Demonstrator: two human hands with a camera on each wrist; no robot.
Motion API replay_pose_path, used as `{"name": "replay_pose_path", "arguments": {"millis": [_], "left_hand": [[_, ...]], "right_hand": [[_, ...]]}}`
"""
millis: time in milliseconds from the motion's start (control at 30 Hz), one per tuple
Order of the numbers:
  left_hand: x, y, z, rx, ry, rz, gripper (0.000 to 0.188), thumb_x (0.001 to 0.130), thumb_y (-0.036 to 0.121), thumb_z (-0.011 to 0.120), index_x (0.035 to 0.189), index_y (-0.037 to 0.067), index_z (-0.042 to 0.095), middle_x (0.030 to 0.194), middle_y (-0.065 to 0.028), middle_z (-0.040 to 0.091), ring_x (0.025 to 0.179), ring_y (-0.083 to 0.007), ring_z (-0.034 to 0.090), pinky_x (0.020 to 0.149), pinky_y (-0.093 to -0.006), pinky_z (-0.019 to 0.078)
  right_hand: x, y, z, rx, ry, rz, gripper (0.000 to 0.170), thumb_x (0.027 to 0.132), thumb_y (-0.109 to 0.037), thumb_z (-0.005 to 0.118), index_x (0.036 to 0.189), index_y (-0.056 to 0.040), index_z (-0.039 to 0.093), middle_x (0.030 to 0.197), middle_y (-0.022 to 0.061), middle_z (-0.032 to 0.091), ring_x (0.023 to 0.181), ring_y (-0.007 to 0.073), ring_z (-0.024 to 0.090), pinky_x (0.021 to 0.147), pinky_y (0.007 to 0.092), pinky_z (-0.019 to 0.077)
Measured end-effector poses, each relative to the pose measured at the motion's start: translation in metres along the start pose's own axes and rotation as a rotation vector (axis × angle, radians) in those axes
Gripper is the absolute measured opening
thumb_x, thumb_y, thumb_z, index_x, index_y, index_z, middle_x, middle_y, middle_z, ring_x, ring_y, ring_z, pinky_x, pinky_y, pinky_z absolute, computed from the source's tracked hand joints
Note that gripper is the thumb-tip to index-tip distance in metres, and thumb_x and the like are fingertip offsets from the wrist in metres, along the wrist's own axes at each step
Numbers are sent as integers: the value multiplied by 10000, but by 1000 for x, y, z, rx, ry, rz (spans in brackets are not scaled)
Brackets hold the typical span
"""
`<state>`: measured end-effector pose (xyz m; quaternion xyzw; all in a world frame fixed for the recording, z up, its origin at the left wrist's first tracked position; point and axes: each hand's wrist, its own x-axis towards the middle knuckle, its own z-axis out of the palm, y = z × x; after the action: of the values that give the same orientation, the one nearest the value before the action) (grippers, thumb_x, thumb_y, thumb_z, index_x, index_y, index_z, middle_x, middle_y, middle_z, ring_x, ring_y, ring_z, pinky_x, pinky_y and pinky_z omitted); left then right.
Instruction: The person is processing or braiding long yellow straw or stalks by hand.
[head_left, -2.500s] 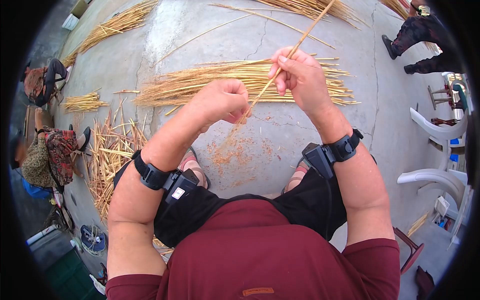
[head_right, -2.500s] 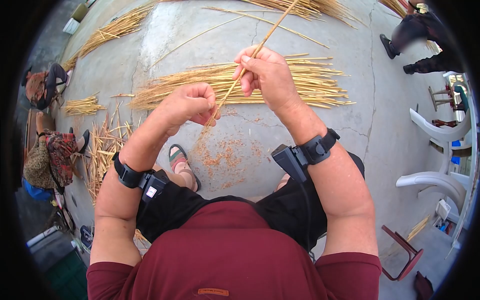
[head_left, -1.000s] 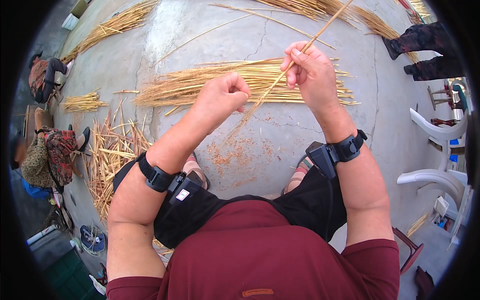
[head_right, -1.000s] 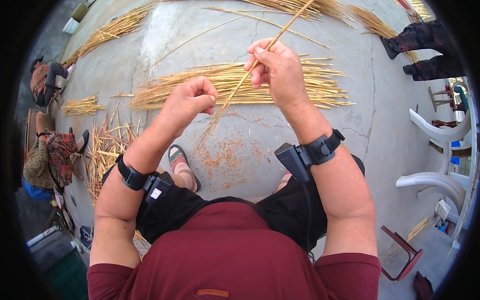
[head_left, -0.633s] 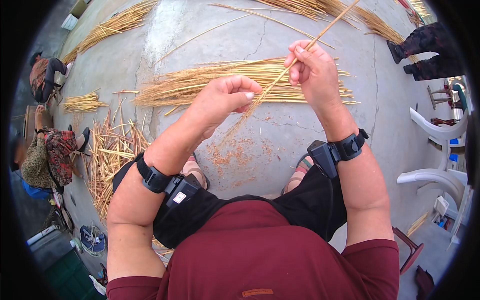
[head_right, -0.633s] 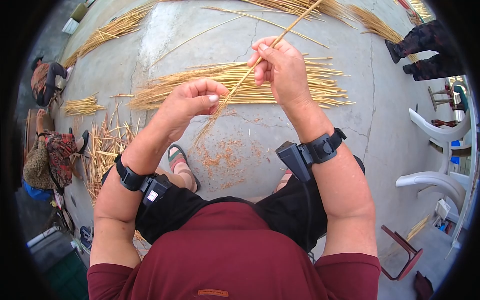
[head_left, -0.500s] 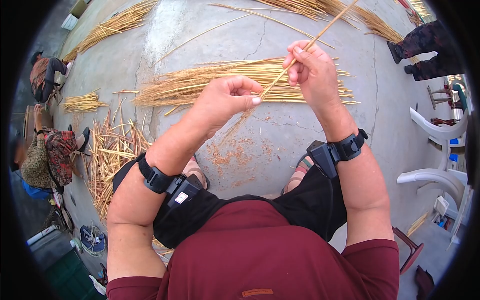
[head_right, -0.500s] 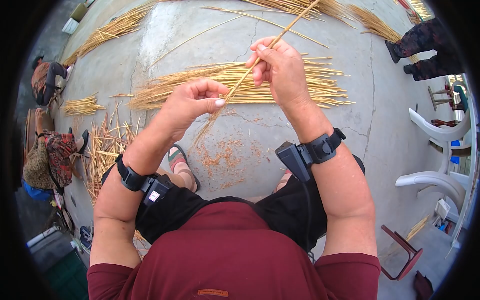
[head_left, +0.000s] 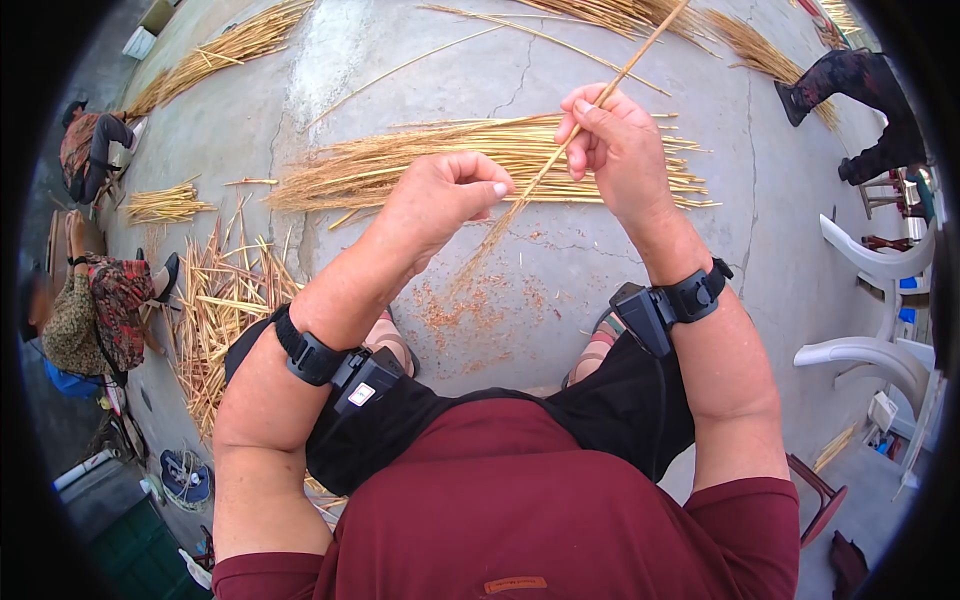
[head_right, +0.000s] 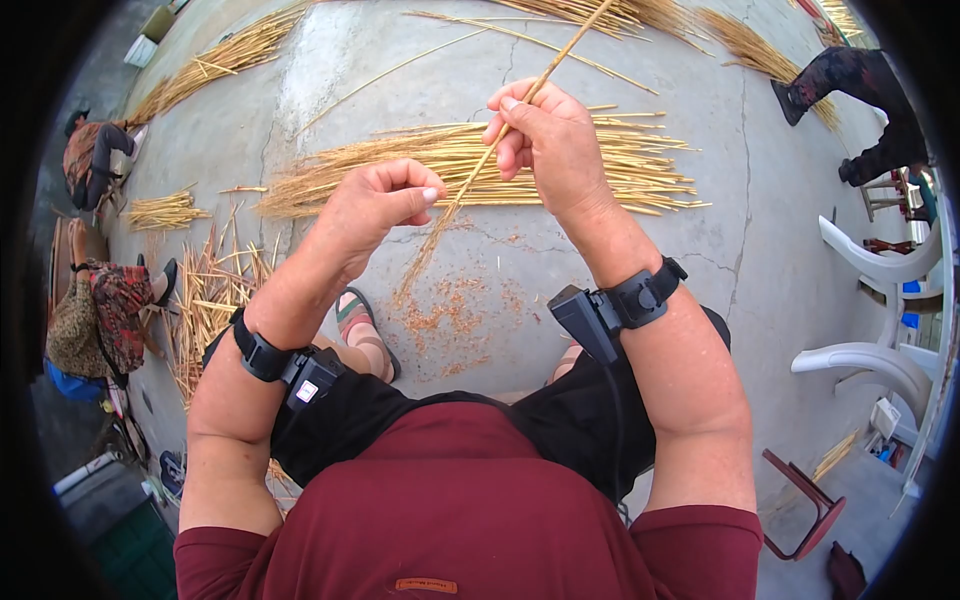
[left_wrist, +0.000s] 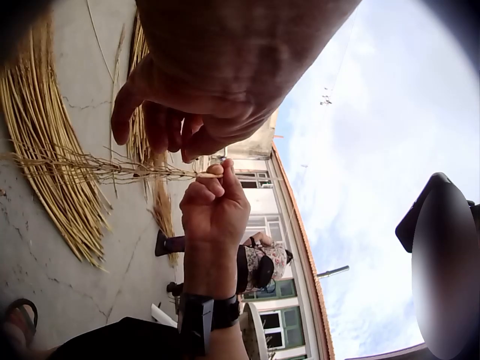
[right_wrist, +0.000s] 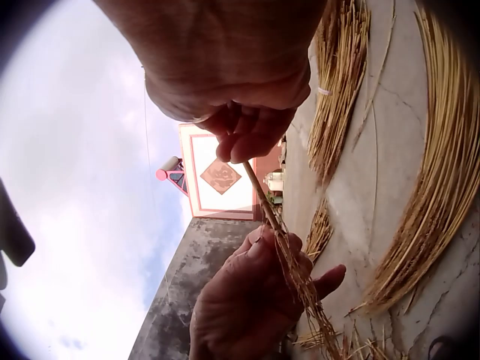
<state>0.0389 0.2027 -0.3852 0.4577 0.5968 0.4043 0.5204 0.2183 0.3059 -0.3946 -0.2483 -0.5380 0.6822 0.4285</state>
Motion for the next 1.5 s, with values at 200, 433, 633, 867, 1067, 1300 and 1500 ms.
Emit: {"name": "replay_pose_path", "arguments": {"millis": [200, 433, 633, 867, 1067, 1300, 1500], "left_hand": [[1, -2, -4, -22, -21, -36, 65, 857, 143, 629, 877, 81, 632, 823, 28, 606, 748, -59, 550, 714, -218, 470], [2, -5, -7, -107, -127, -114, 75, 880, 148, 604, 903, 83, 634, 788, 35, 585, 719, -55, 541, 698, -223, 473], [5, -10, -9, -244, -241, -159, 101, 869, 135, 619, 954, 81, 627, 800, 35, 575, 720, -70, 542, 708, -242, 474], [7, -13, -6, -254, -210, -141, 111, 822, 161, 684, 887, 101, 617, 799, 32, 580, 712, -73, 540, 705, -244, 465], [11, -22, -5, -282, -190, -164, 56, 828, 142, 668, 858, 109, 634, 767, 40, 592, 662, -63, 516, 660, -220, 446], [6, -25, 13, -283, -220, -200, 68, 834, 138, 658, 817, 112, 597, 713, 42, 559, 627, -62, 505, 591, -222, 423], [6, -38, 18, -355, -159, -179, 97, 851, 167, 638, 792, 120, 576, 695, 38, 558, 604, -67, 516, 574, -246, 446]], "right_hand": [[-1, 0, 2, -15, 0, 3, 149, 950, -147, 467, 953, -28, 557, 747, 51, 597, 520, 56, 515, 437, 182, 442], [0, 1, 3, -12, 5, -8, 146, 940, -133, 466, 919, -25, 561, 731, 58, 604, 485, 53, 520, 425, 185, 441], [-1, 0, 3, -38, 27, 1, 139, 936, -129, 470, 915, -25, 561, 728, 56, 602, 483, 52, 518, 426, 186, 440], [-1, 2, 2, -37, 16, 20, 139, 939, -150, 483, 943, -36, 562, 743, 57, 596, 487, 69, 506, 414, 194, 413], [2, 6, 4, -23, 45, 1, 115, 932, -125, 464, 930, -45, 547, 712, 57, 584, 447, 61, 480, 385, 186, 398], [-14, 3, 1, -74, 47, 53, 103, 933, -145, 481, 931, -53, 528, 716, 52, 575, 444, 66, 473, 386, 191, 397], [-24, -1, 23, -90, 53, 156, 104, 925, -156, 512, 936, -52, 522, 720, 40, 571, 492, 70, 500, 409, 195, 426]]}}
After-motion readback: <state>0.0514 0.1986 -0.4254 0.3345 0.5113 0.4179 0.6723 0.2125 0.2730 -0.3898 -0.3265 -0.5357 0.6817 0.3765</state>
